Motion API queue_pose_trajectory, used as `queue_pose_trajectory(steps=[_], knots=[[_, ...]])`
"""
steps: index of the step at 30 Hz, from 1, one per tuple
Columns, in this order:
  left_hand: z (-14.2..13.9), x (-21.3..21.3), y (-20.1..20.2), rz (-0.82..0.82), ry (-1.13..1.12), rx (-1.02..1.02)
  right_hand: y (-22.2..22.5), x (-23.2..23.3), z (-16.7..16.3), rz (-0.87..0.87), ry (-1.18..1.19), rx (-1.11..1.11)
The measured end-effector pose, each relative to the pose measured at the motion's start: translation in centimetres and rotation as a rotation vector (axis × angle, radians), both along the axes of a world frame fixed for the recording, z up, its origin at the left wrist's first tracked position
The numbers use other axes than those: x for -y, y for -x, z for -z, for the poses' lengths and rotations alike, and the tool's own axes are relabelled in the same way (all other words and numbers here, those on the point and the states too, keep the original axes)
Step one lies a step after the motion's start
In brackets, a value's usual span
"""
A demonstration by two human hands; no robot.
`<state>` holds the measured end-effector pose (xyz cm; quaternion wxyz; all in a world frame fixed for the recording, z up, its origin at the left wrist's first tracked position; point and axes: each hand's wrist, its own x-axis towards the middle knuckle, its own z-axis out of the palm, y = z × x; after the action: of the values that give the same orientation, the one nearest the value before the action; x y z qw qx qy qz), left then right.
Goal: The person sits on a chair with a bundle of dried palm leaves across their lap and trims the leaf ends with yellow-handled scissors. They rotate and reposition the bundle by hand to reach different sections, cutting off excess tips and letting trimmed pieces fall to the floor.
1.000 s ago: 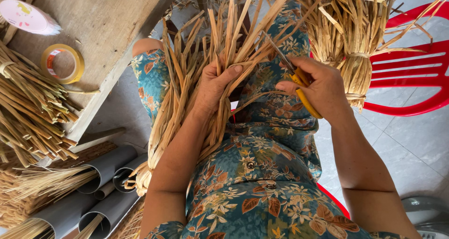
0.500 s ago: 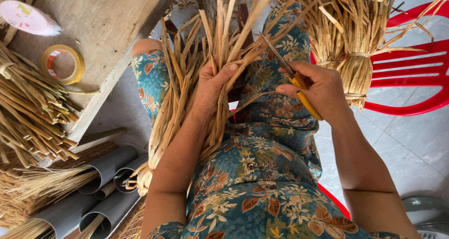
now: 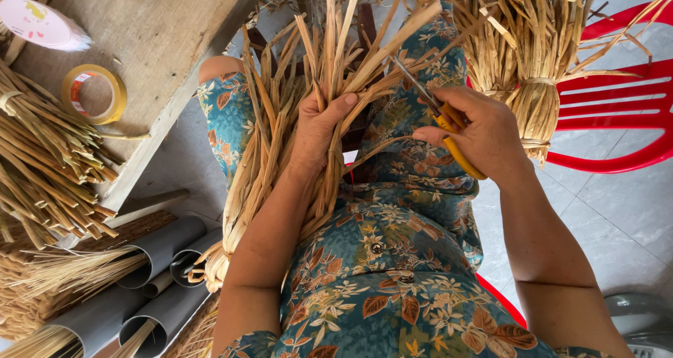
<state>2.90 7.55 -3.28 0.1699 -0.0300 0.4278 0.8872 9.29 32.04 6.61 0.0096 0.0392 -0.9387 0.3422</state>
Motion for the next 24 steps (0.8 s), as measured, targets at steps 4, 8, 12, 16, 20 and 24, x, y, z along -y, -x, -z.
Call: queue_pose_trajectory(steps=[4,8,12,16,20,24], knots=[[0.0,0.0,0.0,0.012,-0.005,-0.012,0.2,0.1,-0.5,0.000,-0.036,0.040],[-0.2,0.1,-0.1,0.039,0.032,-0.057,0.4,0.3,-0.8,-0.051,-0.092,0.035],[-0.3,0.1,-0.1,0.033,0.021,-0.063,0.3,0.3,-0.8,-0.017,-0.031,0.098],[0.1,0.1,0.1,0.018,0.014,-0.045,-0.2,0.2,0.0,0.072,0.154,0.203],[0.5,0.4,0.0,0.002,0.022,0.001,-0.4,-0.4,1.2,0.229,0.592,0.177],[0.4,0.9,0.2,0.047,-0.052,0.003,-0.7,-1.7,1.8,0.119,0.525,0.238]])
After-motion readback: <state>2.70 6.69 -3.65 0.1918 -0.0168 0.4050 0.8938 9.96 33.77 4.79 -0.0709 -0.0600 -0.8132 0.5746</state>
